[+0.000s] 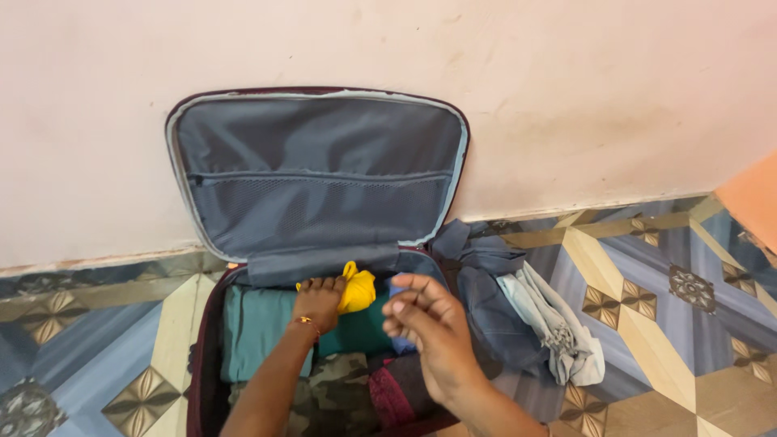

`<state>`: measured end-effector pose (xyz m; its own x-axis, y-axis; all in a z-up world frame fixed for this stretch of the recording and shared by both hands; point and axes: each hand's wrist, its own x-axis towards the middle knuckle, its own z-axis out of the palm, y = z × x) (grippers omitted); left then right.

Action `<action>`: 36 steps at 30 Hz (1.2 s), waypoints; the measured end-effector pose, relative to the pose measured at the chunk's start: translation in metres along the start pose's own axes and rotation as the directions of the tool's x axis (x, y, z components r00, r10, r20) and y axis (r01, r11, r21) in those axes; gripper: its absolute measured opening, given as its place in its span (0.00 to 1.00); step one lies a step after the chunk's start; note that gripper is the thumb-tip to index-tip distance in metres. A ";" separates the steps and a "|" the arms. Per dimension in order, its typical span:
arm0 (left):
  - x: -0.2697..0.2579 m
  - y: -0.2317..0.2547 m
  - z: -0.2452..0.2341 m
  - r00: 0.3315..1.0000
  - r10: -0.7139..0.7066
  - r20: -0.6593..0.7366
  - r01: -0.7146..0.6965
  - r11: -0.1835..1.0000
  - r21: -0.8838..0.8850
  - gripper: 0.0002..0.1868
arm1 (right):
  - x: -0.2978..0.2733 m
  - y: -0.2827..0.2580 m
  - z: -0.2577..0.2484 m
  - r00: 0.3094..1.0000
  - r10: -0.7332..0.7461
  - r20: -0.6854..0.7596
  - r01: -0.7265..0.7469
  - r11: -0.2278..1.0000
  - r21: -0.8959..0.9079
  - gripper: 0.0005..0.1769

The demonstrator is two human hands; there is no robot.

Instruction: The person folds a yellow t-shirt, a white t-shirt, and a pair of blue jeans by hand. Each item is folded into a compact bundle and placed into an open suitcase on the floor.

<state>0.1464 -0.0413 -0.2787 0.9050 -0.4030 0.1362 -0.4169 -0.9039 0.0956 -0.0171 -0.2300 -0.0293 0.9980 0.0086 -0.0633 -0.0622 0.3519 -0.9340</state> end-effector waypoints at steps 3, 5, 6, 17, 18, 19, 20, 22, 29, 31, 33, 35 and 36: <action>0.018 -0.004 0.021 0.989 -0.055 0.136 0.067 0.994 -0.087 0.34 | -0.005 -0.002 0.000 0.996 0.085 0.015 -0.086 0.994 0.072 0.16; 0.023 -0.007 0.027 0.974 -0.070 0.217 0.101 0.986 -0.133 0.36 | -0.005 -0.003 0.000 0.994 0.106 0.025 -0.108 0.989 0.101 0.16; 0.028 -0.007 0.028 0.967 -0.072 0.243 0.109 0.984 -0.143 0.36 | -0.004 -0.005 0.000 0.994 0.105 0.030 -0.108 0.988 0.106 0.15; 0.066 -0.017 0.028 0.787 -0.161 0.595 0.281 0.953 -0.113 0.43 | 0.009 -0.003 -0.006 0.993 0.120 -0.022 -0.117 0.987 0.112 0.14; 0.066 -0.018 0.035 0.774 -0.213 0.596 0.357 0.925 -0.132 0.44 | 0.010 -0.003 -0.006 0.993 0.116 -0.026 -0.113 0.987 0.114 0.14; 0.066 -0.021 0.042 0.756 -0.265 0.598 0.431 0.890 -0.151 0.45 | 0.011 -0.002 -0.007 0.993 0.112 -0.031 -0.108 0.987 0.116 0.14; 0.067 -0.025 0.051 0.752 -0.267 0.602 0.456 0.871 -0.183 0.43 | 0.012 -0.002 -0.008 0.992 0.120 -0.047 -0.115 0.988 0.105 0.13; 0.068 -0.036 0.067 0.743 -0.275 0.610 0.506 0.827 -0.243 0.41 | 0.014 -0.002 -0.010 0.988 0.136 -0.074 -0.130 0.988 0.083 0.13; 0.086 -0.070 0.080 0.733 0.041 0.679 0.377 0.807 -0.455 0.35 | 0.020 0.002 -0.015 0.985 0.133 -0.112 -0.125 0.990 0.069 0.11; 0.093 -0.065 0.074 0.705 0.008 0.709 0.370 0.849 -0.377 0.34 | 0.024 0.006 -0.014 0.984 0.116 -0.133 -0.106 0.991 0.080 0.10; 0.097 -0.053 0.071 0.697 -0.074 0.713 0.365 0.892 -0.265 0.33 | 0.029 0.009 -0.015 0.982 0.113 -0.150 -0.102 0.991 0.081 0.08; 0.099 -0.043 0.071 0.703 -0.178 0.689 0.379 0.913 -0.150 0.31 | 0.032 0.012 -0.015 0.981 0.112 -0.157 -0.100 0.992 0.080 0.07; 0.098 -0.037 0.073 0.714 -0.250 0.654 0.399 0.913 -0.086 0.31 | 0.033 0.013 -0.015 0.981 0.112 -0.155 -0.101 0.992 0.076 0.07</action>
<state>0.2567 -0.0578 -0.3413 0.8054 -0.1554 -0.5720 -0.0272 -0.9737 0.2263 0.0148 -0.2397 -0.0488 0.9702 -0.0976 -0.2217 -0.1619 0.4195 -0.8932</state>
